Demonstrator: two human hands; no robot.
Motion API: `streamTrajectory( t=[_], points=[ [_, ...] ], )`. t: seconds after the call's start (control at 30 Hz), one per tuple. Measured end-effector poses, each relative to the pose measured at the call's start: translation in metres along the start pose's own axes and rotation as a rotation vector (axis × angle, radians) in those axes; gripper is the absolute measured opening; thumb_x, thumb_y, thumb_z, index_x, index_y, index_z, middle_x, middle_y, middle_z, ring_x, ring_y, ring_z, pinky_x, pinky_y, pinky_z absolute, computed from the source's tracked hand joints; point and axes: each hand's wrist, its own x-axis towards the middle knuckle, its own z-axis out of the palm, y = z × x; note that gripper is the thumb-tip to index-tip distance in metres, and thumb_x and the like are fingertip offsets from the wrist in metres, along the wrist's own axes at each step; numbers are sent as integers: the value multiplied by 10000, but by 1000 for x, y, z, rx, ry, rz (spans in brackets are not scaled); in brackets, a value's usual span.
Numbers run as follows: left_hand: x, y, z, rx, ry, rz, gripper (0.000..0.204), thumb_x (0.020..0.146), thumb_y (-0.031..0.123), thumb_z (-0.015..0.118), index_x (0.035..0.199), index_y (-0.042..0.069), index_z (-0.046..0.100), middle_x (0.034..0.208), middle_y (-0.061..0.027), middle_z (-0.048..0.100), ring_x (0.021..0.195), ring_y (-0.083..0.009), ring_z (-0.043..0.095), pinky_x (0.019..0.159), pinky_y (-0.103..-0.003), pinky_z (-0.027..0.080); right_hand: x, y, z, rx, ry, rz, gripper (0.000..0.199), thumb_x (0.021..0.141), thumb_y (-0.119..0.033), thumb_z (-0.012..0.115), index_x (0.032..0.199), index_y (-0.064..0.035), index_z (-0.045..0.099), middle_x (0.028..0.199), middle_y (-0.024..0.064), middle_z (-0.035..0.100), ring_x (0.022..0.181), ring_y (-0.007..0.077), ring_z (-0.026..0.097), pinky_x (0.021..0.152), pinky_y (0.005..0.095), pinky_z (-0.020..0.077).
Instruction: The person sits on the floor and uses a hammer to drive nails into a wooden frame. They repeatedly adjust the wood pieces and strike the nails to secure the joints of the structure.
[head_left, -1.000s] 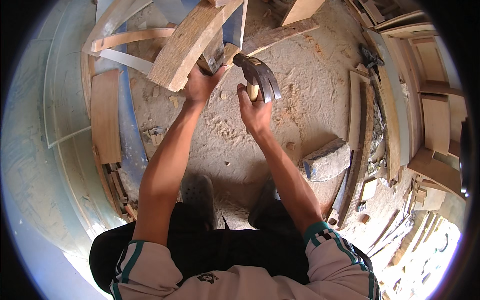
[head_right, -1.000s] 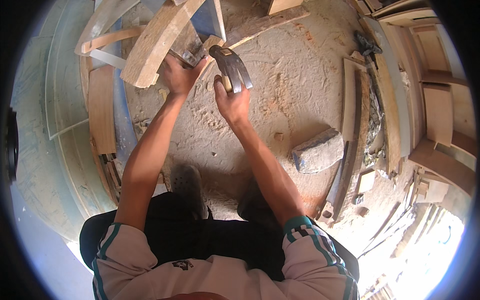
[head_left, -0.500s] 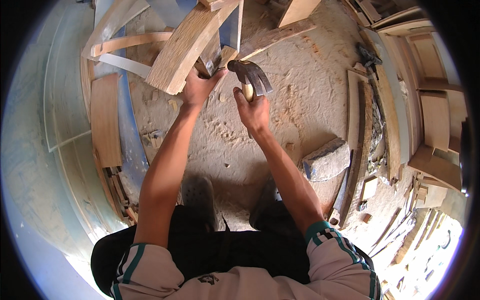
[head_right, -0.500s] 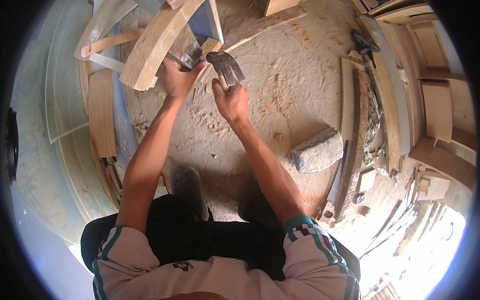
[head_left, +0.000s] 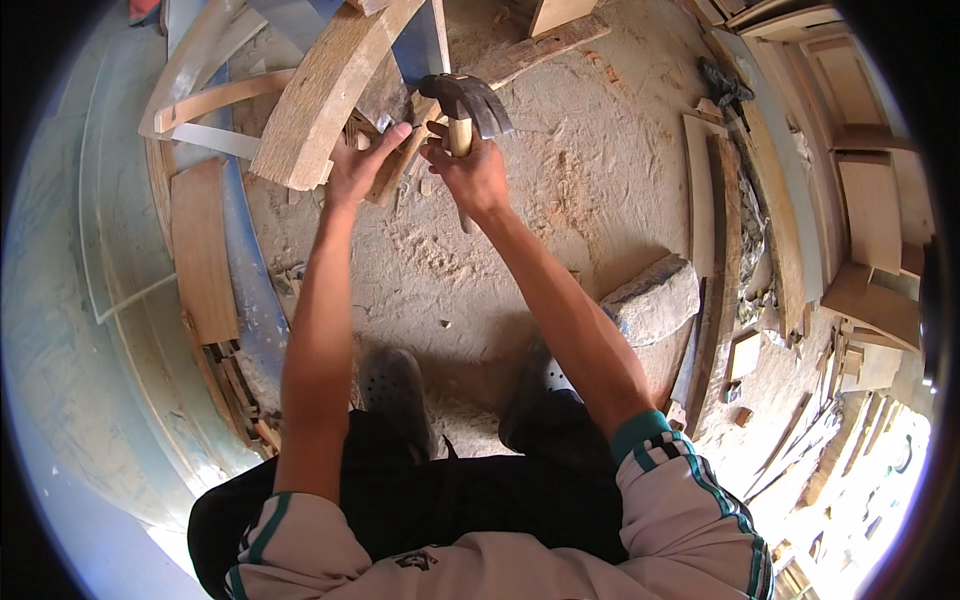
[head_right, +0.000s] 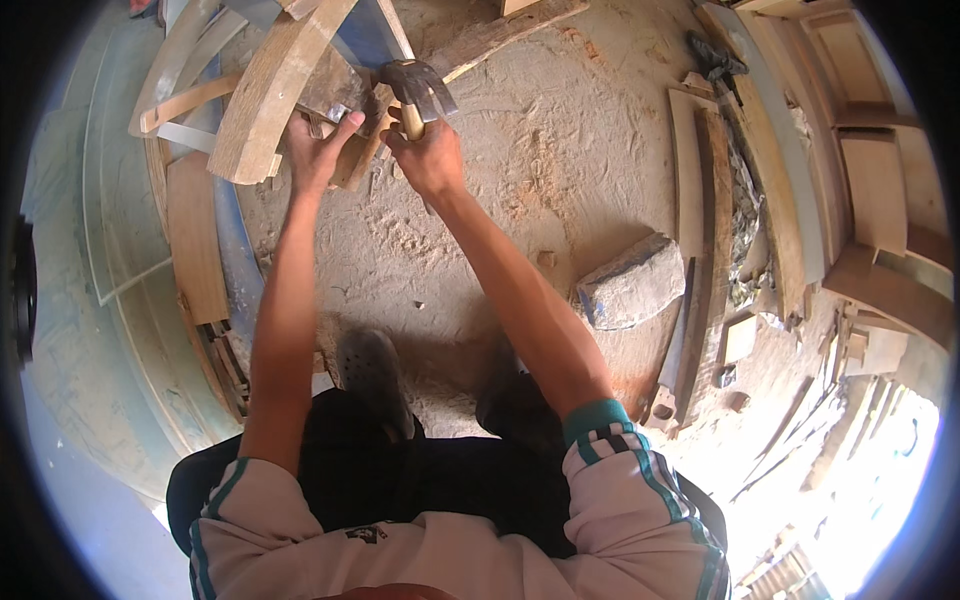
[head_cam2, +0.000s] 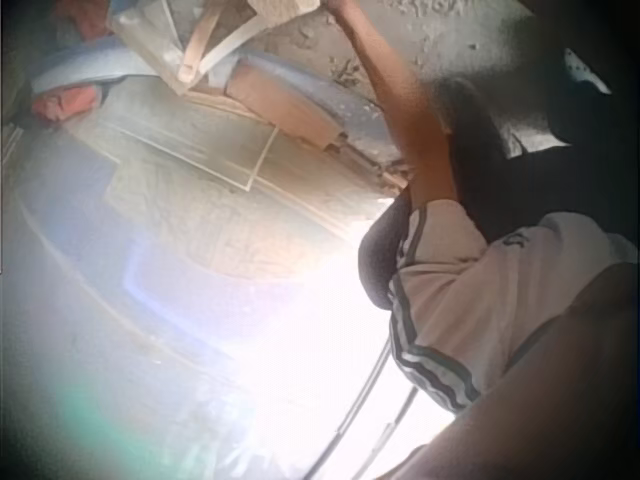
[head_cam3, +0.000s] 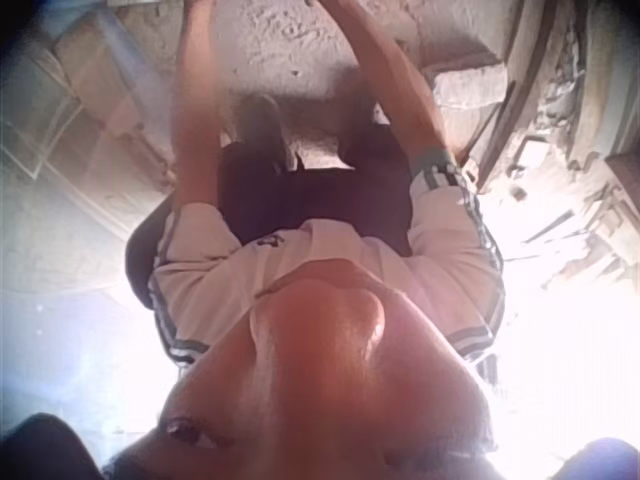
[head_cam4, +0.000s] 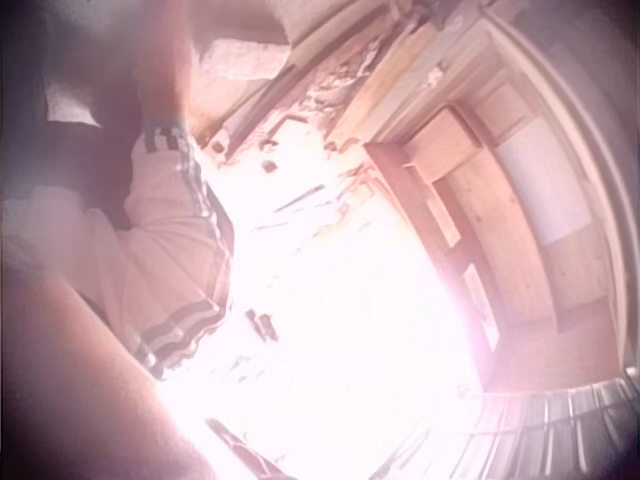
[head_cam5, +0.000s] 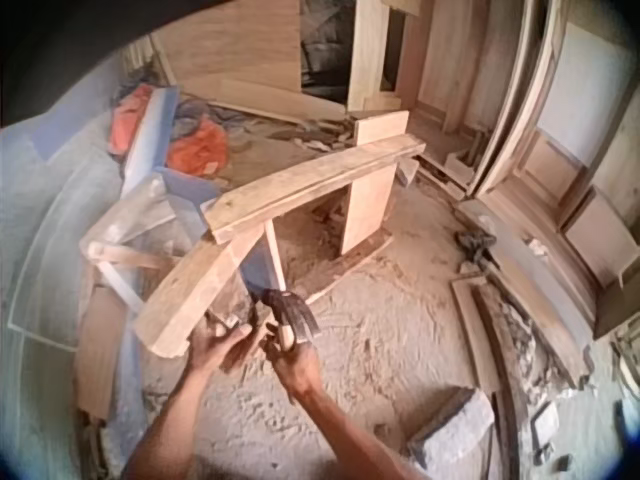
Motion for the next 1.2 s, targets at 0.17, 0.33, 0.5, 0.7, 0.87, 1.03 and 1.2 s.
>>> streamTrajectory(
  t=[0.17,0.33,0.5,0.7,0.87,1.03,1.2],
  points=[
    [11,-8,-12,-28,-168,-38,455,772,127,813,1146,-42,617,1086,-115,668,979,-194,647,875,-332,505,3,6,17,-38,90,-133,421,802,-230,802,1152,-49,653,1028,149,726,957,296,703,842,388,532],
    [13,-21,-14,35,-180,-25,444,774,103,803,1161,-16,621,1101,-99,673,986,-185,644,889,-333,498,9,8,20,-11,141,-252,381,814,-226,791,1122,-42,663,980,153,728,919,305,709,801,394,539],
    [10,-22,-10,-26,-157,-91,437,766,102,804,1155,-7,639,1093,-90,689,990,-187,647,904,-340,495,5,-6,19,-111,168,-197,295,822,-175,751,1071,-28,693,954,163,730,893,297,719,784,395,542],
    [16,-24,-20,23,-298,-219,597,719,229,863,1206,-5,609,1125,-111,663,1038,-224,626,931,-356,484,11,-1,22,-96,202,-247,285,826,-151,721,1089,-48,692,962,172,728,898,314,721,783,400,545],
    [29,-18,-34,175,-418,-208,708,680,345,909,1211,-2,594,1081,-112,645,1013,-210,610,883,-343,499,6,-16,21,-205,214,-325,328,834,-184,723,1136,-65,674,972,180,725,921,349,708,790,416,543],
    [30,-23,-35,-102,-531,-347,714,735,285,859,1309,11,534,1243,-118,597,1175,-224,540,1013,-356,423,2,-20,18,-223,141,-180,312,854,-194,711,1131,-59,666,973,197,719,926,370,700,788,426,543],
    [31,-41,-35,-74,-560,-328,690,775,262,820,1349,27,518,1320,-108,575,1231,-231,520,1071,-363,384,5,-19,23,-138,171,-56,301,852,-198,756,1080,-19,677,887,103,710,771,199,648,711,354,522]
  ],
)
